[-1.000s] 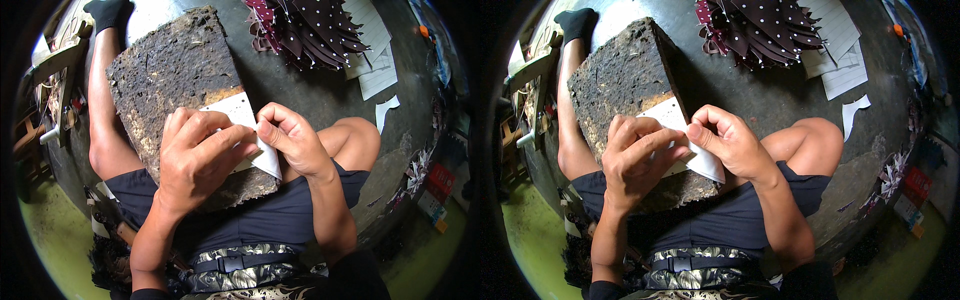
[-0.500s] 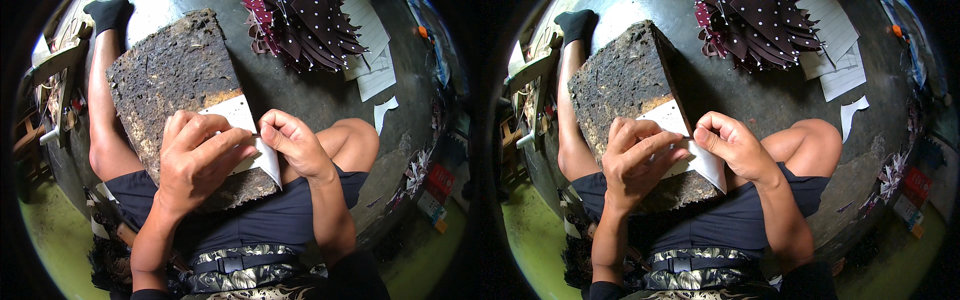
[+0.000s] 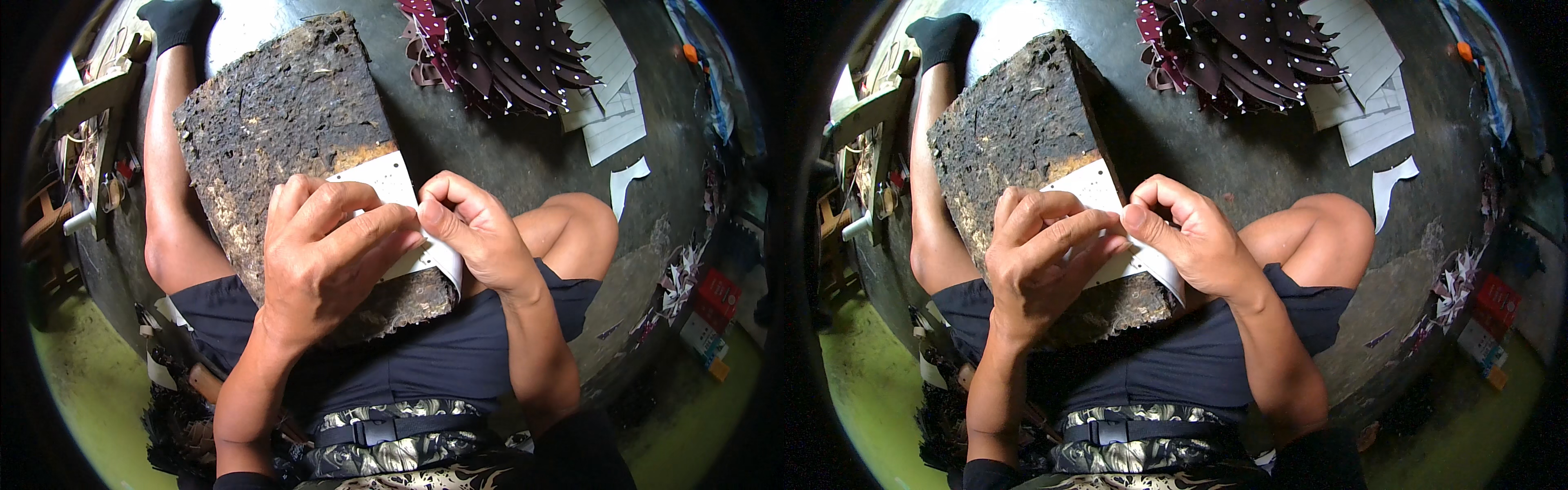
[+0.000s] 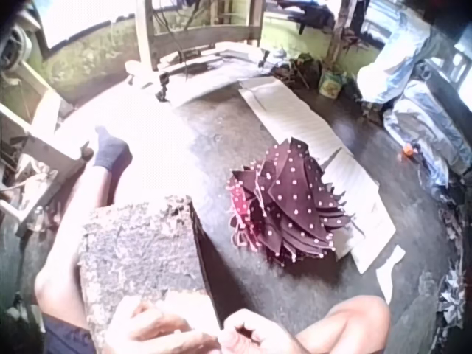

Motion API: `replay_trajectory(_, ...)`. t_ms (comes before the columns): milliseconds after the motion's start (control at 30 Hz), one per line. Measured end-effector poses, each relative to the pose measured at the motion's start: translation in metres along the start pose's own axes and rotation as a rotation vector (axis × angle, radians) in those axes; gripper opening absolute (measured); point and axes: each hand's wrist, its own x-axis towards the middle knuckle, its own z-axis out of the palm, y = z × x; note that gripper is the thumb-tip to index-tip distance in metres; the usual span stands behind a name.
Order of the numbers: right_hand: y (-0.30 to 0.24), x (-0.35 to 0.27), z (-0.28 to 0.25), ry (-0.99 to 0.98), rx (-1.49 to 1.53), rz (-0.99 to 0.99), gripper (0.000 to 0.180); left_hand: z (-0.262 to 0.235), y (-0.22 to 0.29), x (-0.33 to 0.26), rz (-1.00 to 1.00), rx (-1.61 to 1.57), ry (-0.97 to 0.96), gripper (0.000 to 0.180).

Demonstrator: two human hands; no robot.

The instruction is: The person sits on the floor and repeatedly peels a white paper backing off a dark polka-dotted sheet placed on a wooden block. The peeled sheets are set aside on the floor.

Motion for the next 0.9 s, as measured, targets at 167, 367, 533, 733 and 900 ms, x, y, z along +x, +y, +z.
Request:
replay_trajectory(167,0.003,0.0,0.0,-0.034,0.095,0.04,0.027,-0.001,0.0,-0.001,0.04,0.014,0.015,0.033)
replay_trajectory(367,0.006,-0.003,0.003,0.004,0.125,0.029,0.026,-0.001,-0.002,-0.007,0.096,0.056,0.03,0.035)
replay_trajectory(533,0.007,-0.005,0.003,0.063,0.053,-0.013,0.025,-0.003,-0.005,-0.007,0.165,0.107,0.001,0.035)
replay_trajectory(733,0.011,-0.004,-0.001,0.192,-0.188,-0.031,0.026,0.0,0.002,-0.008,0.128,0.182,-0.065,0.038)
replay_trajectory(900,-0.009,-0.018,0.003,0.311,-0.268,-0.134,0.027,-0.001,0.011,-0.003,-0.019,0.118,-0.042,0.035)
